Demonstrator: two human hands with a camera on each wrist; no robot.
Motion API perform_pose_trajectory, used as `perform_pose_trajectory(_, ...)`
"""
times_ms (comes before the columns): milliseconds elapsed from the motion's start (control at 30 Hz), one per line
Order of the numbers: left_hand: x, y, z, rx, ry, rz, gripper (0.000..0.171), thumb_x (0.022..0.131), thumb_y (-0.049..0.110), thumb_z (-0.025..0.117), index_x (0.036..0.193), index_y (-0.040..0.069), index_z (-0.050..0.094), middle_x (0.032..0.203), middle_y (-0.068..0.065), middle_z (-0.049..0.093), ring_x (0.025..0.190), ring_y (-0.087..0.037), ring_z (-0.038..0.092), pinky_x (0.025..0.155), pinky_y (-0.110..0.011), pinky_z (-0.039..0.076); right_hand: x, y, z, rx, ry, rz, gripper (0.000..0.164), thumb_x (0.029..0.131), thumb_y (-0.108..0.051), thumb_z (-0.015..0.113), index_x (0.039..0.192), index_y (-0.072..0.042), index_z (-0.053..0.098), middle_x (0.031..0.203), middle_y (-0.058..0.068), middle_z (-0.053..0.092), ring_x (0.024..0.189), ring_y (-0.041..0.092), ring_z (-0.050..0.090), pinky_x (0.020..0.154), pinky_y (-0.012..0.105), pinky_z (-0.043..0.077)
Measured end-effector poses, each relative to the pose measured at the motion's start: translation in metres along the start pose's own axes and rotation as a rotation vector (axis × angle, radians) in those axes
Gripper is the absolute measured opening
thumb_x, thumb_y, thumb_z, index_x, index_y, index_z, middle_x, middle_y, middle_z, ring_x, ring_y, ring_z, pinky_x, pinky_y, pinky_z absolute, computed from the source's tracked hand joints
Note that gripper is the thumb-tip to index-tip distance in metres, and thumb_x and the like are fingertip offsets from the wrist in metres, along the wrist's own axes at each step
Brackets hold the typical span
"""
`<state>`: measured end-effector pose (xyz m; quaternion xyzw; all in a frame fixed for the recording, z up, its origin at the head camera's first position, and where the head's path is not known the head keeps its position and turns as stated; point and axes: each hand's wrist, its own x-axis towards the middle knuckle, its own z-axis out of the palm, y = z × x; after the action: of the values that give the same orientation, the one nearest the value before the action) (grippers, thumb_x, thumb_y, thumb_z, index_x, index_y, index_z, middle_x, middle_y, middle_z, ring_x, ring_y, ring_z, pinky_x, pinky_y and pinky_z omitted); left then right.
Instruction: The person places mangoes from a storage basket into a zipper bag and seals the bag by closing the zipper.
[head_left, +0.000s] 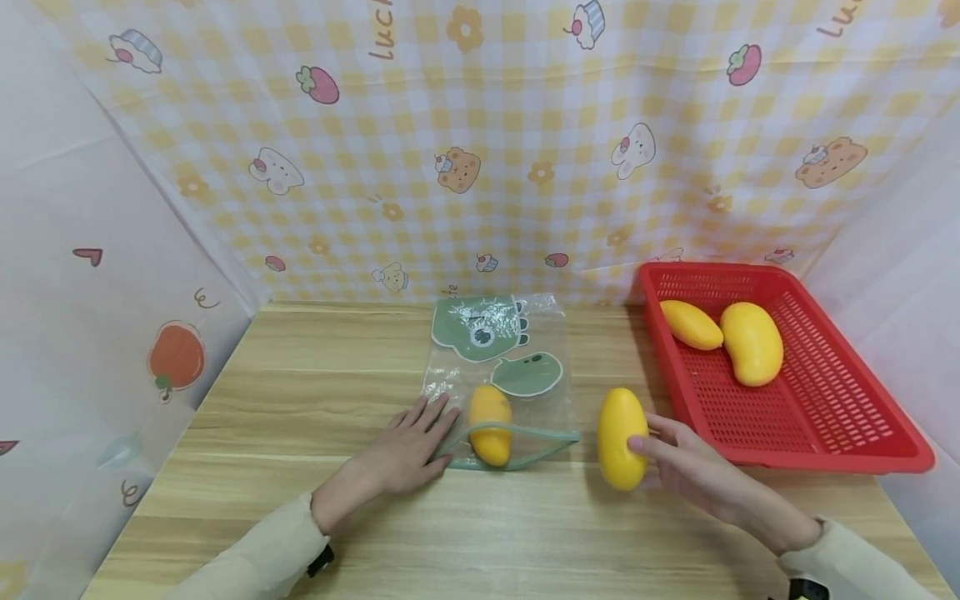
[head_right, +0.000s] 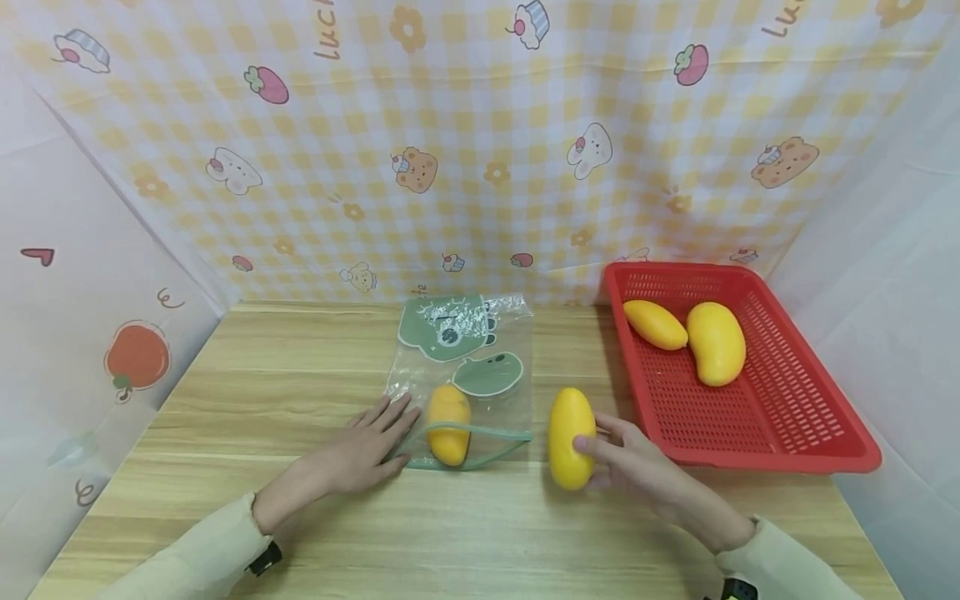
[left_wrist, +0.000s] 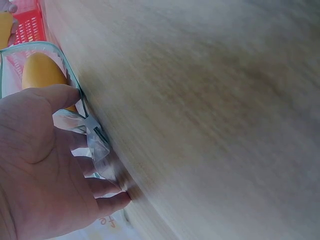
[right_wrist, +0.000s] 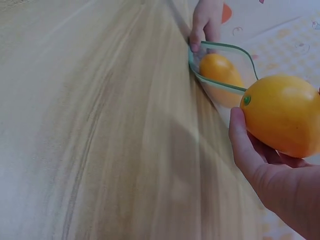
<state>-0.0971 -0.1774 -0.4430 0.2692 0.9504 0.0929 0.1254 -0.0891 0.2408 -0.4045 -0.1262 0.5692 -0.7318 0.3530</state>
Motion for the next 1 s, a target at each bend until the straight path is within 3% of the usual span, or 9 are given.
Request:
perform_pose_trajectory(233, 0.0, 0.0, 0.0, 0.005, 0.0, 0.0, 0.066, 0.106, 0.038, 0.052, 0.159, 0.005, 0.032, 0.165, -0.02, 0.017, 0.148, -0.047, 0.015, 0.115, -0.061, 0.024, 0.002, 0.006, 0.005, -0.013, -0.05, 0.008, 0.036, 0.108, -0.009, 0.043, 0.143, 0.0, 0.045, 0.126, 0.02, 0.058, 0.11, 0.032, 0.064, 0.095, 0.054, 0.052)
perform_pose_trajectory(467, -0.001, 0.0, -0.001, 0.004, -0.006, -0.003, 0.067, 0.106, 0.039, 0.052, 0.16, 0.006, 0.031, 0.165, -0.02, 0.017, 0.148, -0.047, 0.016, 0.115, -0.061, 0.024, 0.005, 0.013, 0.007, 0.05, -0.116, 0.006, 0.035, 0.108, -0.005, 0.04, 0.142, -0.004, 0.048, 0.126, 0.018, 0.059, 0.111, 0.031, 0.064, 0.095, 0.053, 0.051)
perform_pose_trajectory(700, -0.001, 0.001, -0.002, 0.005, -0.006, -0.004, 0.066, 0.106, 0.038, 0.053, 0.16, 0.006, 0.032, 0.165, -0.02, 0.018, 0.148, -0.047, 0.016, 0.115, -0.061, 0.024, 0.006, 0.019, 0.011, 0.099, -0.125, 0.057, 0.038, 0.108, -0.007, 0.04, 0.145, -0.002, 0.045, 0.13, 0.018, 0.056, 0.115, 0.033, 0.061, 0.099, 0.056, 0.048)
perform_pose_trajectory(1000, 0.0, 0.0, -0.002, 0.005, -0.007, -0.004, 0.067, 0.106, 0.039, 0.053, 0.159, 0.005, 0.032, 0.165, -0.02, 0.018, 0.148, -0.047, 0.016, 0.115, -0.061, 0.024, 0.006, 0.028, 0.013, 0.142, -0.182, 0.028, 0.038, 0.108, -0.003, 0.038, 0.145, -0.004, 0.045, 0.129, 0.02, 0.057, 0.115, 0.035, 0.062, 0.099, 0.056, 0.048)
